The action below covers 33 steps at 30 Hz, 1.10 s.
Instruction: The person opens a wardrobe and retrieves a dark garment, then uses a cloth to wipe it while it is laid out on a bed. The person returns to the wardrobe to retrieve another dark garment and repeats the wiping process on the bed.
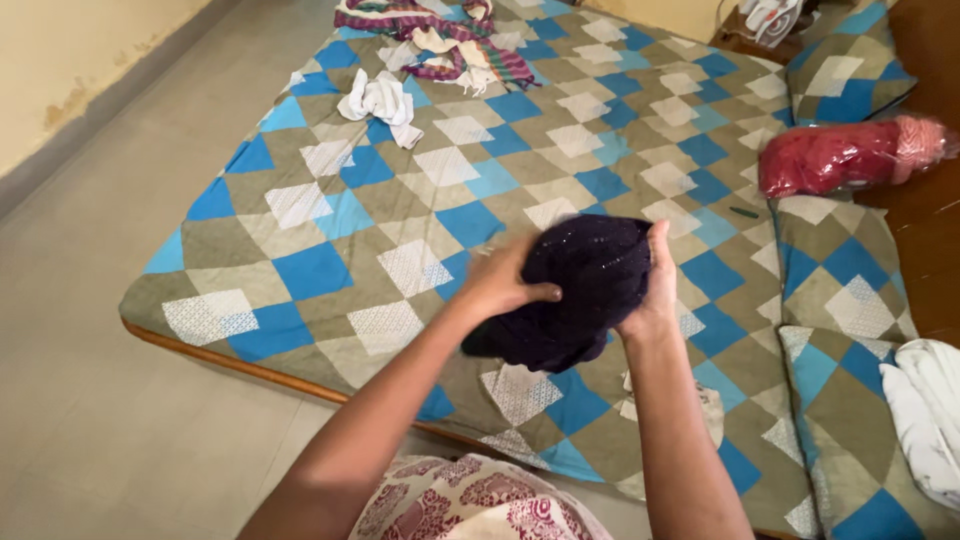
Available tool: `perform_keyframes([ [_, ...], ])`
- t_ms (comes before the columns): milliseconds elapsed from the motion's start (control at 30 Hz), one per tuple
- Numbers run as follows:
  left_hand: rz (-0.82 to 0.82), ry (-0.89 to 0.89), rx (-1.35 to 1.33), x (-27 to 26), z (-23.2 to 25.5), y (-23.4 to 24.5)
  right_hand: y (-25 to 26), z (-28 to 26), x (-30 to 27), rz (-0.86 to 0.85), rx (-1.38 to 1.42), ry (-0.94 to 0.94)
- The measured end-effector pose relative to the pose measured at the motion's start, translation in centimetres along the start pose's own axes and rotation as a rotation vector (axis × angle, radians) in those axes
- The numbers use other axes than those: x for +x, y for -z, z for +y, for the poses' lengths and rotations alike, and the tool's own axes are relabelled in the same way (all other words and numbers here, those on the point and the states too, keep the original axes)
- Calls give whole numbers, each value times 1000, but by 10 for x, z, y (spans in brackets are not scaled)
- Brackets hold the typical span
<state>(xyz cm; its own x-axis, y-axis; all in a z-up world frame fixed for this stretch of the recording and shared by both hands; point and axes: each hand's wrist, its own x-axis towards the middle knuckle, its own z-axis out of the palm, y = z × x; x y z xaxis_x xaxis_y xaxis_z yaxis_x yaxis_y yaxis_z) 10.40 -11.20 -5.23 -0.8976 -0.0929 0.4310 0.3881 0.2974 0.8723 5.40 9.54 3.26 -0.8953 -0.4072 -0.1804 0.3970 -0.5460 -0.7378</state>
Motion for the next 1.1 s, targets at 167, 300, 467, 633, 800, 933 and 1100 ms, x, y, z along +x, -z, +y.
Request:
perform_keyframes([
  [167, 28, 498, -791, 14, 5, -16, 49, -14, -1, 542, -715, 83],
  [300, 79, 630, -1025, 13, 13, -8, 67, 30, -29, 788, -1220, 780],
  [467, 88, 539, -962, 14, 26, -9, 31, 95, -24, 170, -1121, 525],
  [633, 228, 502, -559, 22, -11, 42, 0, 37, -5, 229, 5, 154],
  [800, 360, 302, 279, -13, -19, 54, -18, -5, 4, -98, 342, 188],
  [933, 183, 10, 204, -35, -18, -16, -37, -3, 26, -354, 402, 100],
  [1100, 103, 163, -221, -3, -97, -64, -46, -58, 7, -93, -73, 144],
])
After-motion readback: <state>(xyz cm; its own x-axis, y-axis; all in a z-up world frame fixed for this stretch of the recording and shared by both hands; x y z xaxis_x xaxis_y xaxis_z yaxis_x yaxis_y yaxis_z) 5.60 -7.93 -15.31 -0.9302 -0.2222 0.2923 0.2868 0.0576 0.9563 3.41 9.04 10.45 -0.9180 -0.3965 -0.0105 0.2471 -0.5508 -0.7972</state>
